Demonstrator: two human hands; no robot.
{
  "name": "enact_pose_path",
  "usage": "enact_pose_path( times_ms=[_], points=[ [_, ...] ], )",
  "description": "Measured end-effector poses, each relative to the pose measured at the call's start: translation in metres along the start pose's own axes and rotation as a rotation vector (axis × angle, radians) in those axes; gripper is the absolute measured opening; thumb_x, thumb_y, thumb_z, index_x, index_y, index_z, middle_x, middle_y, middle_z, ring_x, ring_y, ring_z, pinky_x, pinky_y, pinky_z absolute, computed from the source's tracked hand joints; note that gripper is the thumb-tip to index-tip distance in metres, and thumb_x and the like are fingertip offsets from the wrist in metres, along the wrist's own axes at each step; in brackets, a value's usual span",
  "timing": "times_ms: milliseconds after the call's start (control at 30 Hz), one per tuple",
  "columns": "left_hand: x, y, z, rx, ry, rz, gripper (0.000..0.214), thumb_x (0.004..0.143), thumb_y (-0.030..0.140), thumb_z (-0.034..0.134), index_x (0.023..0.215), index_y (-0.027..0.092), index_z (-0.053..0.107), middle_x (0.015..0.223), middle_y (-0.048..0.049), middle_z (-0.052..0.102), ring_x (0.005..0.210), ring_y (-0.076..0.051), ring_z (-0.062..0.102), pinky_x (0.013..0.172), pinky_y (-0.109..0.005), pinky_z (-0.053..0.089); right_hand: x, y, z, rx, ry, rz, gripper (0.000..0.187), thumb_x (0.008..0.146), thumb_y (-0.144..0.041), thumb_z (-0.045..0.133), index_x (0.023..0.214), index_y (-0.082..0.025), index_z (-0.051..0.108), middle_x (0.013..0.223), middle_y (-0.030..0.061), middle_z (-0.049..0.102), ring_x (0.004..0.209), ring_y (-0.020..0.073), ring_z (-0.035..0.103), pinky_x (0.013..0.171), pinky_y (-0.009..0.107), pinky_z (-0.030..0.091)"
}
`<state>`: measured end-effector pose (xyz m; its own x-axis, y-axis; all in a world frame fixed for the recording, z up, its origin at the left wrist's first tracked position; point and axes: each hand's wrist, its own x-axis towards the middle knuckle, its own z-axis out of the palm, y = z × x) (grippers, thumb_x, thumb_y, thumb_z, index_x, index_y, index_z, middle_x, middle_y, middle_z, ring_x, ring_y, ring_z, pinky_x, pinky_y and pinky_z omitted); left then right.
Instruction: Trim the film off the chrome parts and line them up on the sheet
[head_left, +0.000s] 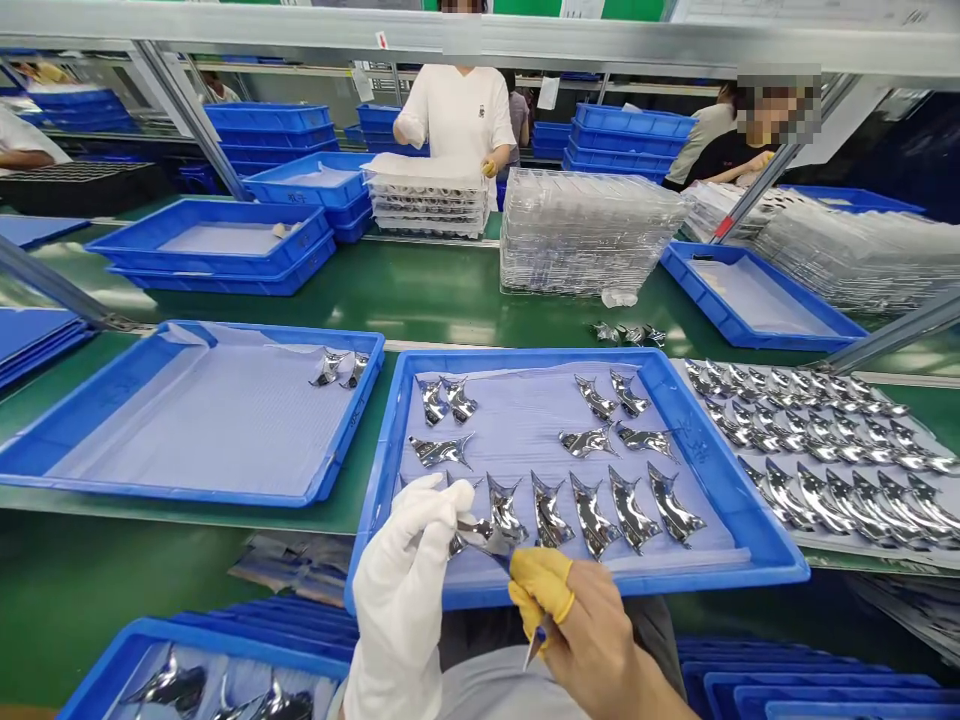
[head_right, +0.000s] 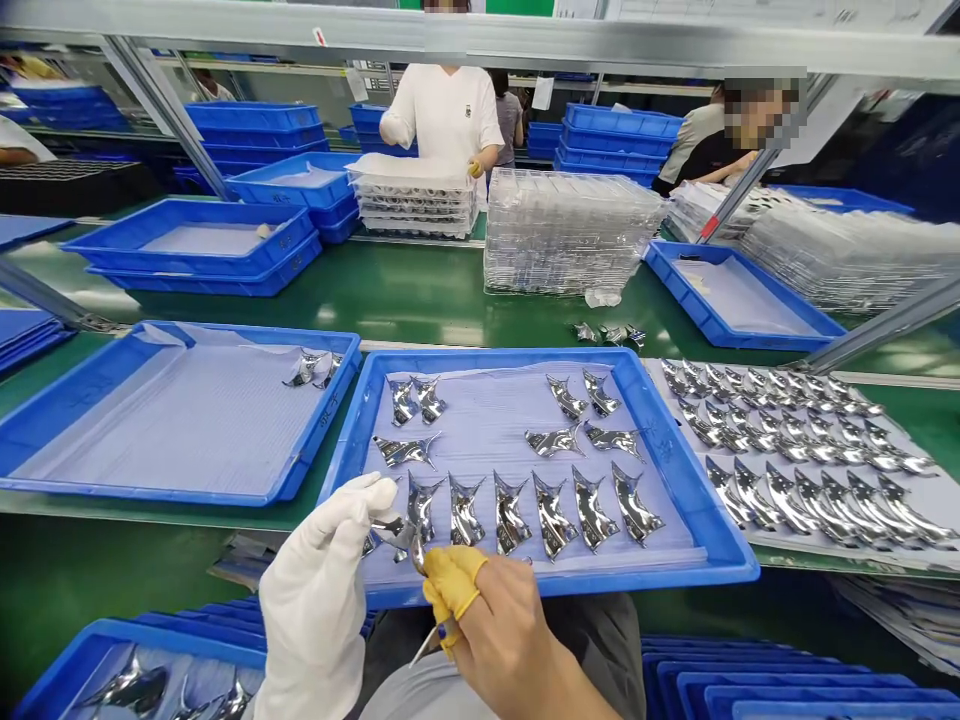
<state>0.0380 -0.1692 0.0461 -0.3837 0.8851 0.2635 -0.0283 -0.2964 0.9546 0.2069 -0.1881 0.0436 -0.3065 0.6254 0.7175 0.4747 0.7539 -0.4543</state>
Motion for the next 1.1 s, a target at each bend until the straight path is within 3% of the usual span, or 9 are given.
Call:
enact_pose_path(
  times_ms=[167, 267, 367, 467, 600, 700, 900, 1100],
  points=[
    [0.002, 0.009, -0.009, -0.009, -0.018, 0.12, 0.01, 0.091, 0.039, 0.074, 0.089, 0.033, 0.082, 0.08, 0.0022, 0.08, 0.081, -0.022, 0.072, 0.112, -0.051, 0.046, 0.0, 0.001, 0.019, 0.069, 0.063, 0.191, 0.029, 0.097, -0.006, 0.048, 0.106, -0.023, 0.069, 0.076, 0.0048, 0.077, 0.059, 0.0178, 0.069, 0.055, 0.026, 0.054],
    [0.005, 0.013, -0.016, 0.029, -0.075, 0.186, 0.013, 0.088, 0.044, 0.077, 0.086, 0.032, 0.082, 0.074, 0.0004, 0.077, 0.075, -0.023, 0.07, 0.113, -0.056, 0.045, 0.001, 0.0, 0.028, 0.18, 0.026, 0.385, 0.022, 0.102, -0.02, 0.051, 0.09, -0.022, 0.069, 0.062, -0.0007, 0.064, 0.05, 0.0144, 0.054, 0.05, 0.024, 0.047],
    [0.01, 0.015, -0.02, 0.015, -0.072, 0.183, 0.012, 0.085, 0.044, 0.079, 0.085, 0.033, 0.082, 0.075, 0.0006, 0.078, 0.074, -0.022, 0.07, 0.114, -0.056, 0.044, 0.008, -0.005, 0.031, 0.297, -0.03, 0.537, 0.032, 0.104, -0.037, 0.054, 0.082, -0.021, 0.07, 0.061, -0.0012, 0.059, 0.053, 0.0138, 0.049, 0.051, 0.024, 0.044],
    [0.015, 0.011, -0.021, -0.033, -0.043, 0.066, 0.007, 0.085, 0.038, 0.082, 0.089, 0.032, 0.082, 0.08, 0.0017, 0.079, 0.084, -0.021, 0.073, 0.116, -0.05, 0.044, 0.018, -0.011, 0.03, 0.437, -0.079, 0.683, 0.044, 0.102, -0.053, 0.057, 0.073, -0.021, 0.066, 0.059, -0.0022, 0.052, 0.054, 0.0131, 0.044, 0.051, 0.024, 0.04],
    [0.022, 0.001, -0.021, -0.064, 0.015, -0.251, 0.018, 0.079, 0.038, 0.087, 0.091, 0.025, 0.081, 0.096, -0.0027, 0.083, 0.108, -0.026, 0.073, 0.104, -0.04, 0.055, 0.027, -0.018, 0.03, 0.658, -0.082, 0.898, 0.052, 0.092, -0.068, 0.065, 0.071, -0.021, 0.06, 0.06, -0.0047, 0.042, 0.054, 0.0113, 0.035, 0.048, 0.023, 0.033],
    [0.027, -0.003, -0.018, -0.054, -0.013, -0.381, 0.03, 0.077, 0.047, 0.087, 0.091, 0.02, 0.08, 0.101, -0.0071, 0.083, 0.105, -0.028, 0.075, 0.096, -0.039, 0.06, 0.027, -0.019, 0.031, 0.812, -0.038, 1.034, 0.053, 0.084, -0.071, 0.073, 0.075, -0.02, 0.06, 0.062, -0.006, 0.04, 0.052, 0.0094, 0.031, 0.046, 0.022, 0.028],
    [0.035, 0.002, -0.003, -0.018, -0.074, -0.46, 0.042, 0.074, 0.056, 0.086, 0.09, 0.018, 0.079, 0.097, -0.0087, 0.083, 0.098, -0.028, 0.078, 0.091, -0.037, 0.061, 0.02, -0.015, 0.027, 0.975, 0.029, 1.103, 0.047, 0.084, -0.062, 0.08, 0.078, -0.02, 0.06, 0.062, -0.0078, 0.037, 0.05, 0.0068, 0.024, 0.045, 0.022, 0.022],
    [0.027, -0.001, 0.008, 0.002, -0.085, -0.397, 0.037, 0.076, 0.052, 0.087, 0.09, 0.018, 0.079, 0.098, -0.0078, 0.083, 0.099, -0.026, 0.077, 0.093, -0.034, 0.06, 0.022, -0.004, 0.016, 1.082, 0.033, 1.139, 0.051, 0.083, -0.056, 0.082, 0.067, -0.021, 0.048, 0.056, -0.0102, 0.031, 0.05, 0.006, 0.017, 0.045, 0.022, 0.016]
  ],
)
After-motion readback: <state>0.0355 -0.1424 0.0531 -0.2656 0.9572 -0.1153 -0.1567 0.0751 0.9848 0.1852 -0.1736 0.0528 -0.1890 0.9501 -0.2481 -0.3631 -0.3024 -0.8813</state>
